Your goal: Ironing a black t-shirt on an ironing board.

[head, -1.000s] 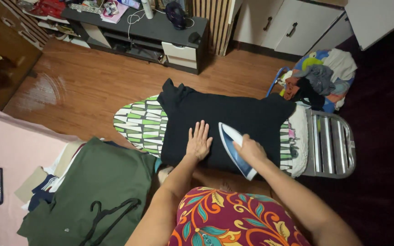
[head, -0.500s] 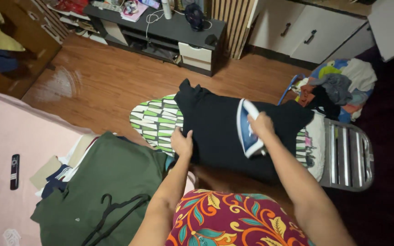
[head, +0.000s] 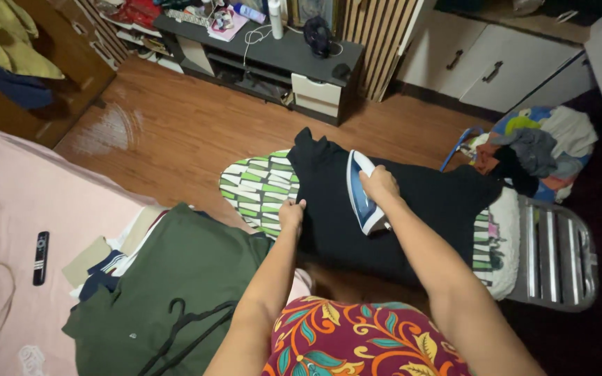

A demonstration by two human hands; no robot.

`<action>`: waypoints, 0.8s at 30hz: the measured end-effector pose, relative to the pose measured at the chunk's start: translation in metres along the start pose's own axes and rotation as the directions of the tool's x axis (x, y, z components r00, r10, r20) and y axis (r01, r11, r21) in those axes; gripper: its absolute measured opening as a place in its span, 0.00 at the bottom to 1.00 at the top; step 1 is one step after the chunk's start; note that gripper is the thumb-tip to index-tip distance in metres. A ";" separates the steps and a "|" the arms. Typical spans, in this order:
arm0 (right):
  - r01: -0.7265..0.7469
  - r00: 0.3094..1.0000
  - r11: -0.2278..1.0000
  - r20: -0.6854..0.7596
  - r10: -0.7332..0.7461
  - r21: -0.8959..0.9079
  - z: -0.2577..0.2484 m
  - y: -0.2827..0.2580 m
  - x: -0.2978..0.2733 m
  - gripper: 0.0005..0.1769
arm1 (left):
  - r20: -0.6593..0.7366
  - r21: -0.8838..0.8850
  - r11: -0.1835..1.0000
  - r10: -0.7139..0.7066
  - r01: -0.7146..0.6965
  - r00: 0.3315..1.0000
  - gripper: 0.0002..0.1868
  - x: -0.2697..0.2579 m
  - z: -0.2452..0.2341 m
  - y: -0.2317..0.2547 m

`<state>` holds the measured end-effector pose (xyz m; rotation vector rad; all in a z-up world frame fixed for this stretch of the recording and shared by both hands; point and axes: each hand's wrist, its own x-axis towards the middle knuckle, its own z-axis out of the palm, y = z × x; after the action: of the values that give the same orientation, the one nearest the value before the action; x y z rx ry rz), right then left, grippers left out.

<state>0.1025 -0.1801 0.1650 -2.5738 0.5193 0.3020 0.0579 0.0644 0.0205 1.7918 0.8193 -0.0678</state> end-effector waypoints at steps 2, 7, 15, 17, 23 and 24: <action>-0.011 1.000 1.000 0.015 0.012 -0.024 0.007 -0.003 -0.019 0.34 | 0.029 -0.079 0.997 -0.005 0.007 1.000 0.16 0.009 0.002 -0.007; 0.097 0.991 0.989 0.103 -0.085 -0.115 0.026 -0.019 -0.052 0.35 | 0.059 -0.151 0.988 -0.002 0.011 0.998 0.13 0.025 0.013 -0.022; -0.045 0.999 0.999 0.012 0.045 0.004 0.029 -0.051 -0.017 0.35 | 0.058 -0.124 0.992 0.003 0.004 0.998 0.14 0.017 0.007 -0.023; 0.066 0.998 0.997 -0.002 -0.067 -0.038 0.035 -0.047 -0.025 0.33 | 0.053 -0.105 0.994 0.023 -0.018 0.998 0.14 0.019 0.010 -0.023; 0.031 0.999 0.999 0.014 -0.031 -0.040 0.035 -0.055 -0.031 0.36 | 0.040 -0.003 1.000 0.002 -0.001 0.999 0.16 0.008 0.002 -0.016; 0.037 0.999 0.999 0.007 -0.037 -0.035 0.036 -0.055 -0.024 0.36 | 0.037 -0.006 1.000 0.011 -0.011 0.999 0.16 0.010 0.003 -0.011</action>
<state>0.0992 -0.1097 0.1647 -2.6127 0.4678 0.3086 0.0604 0.0685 0.0062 1.7844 0.7824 -0.0905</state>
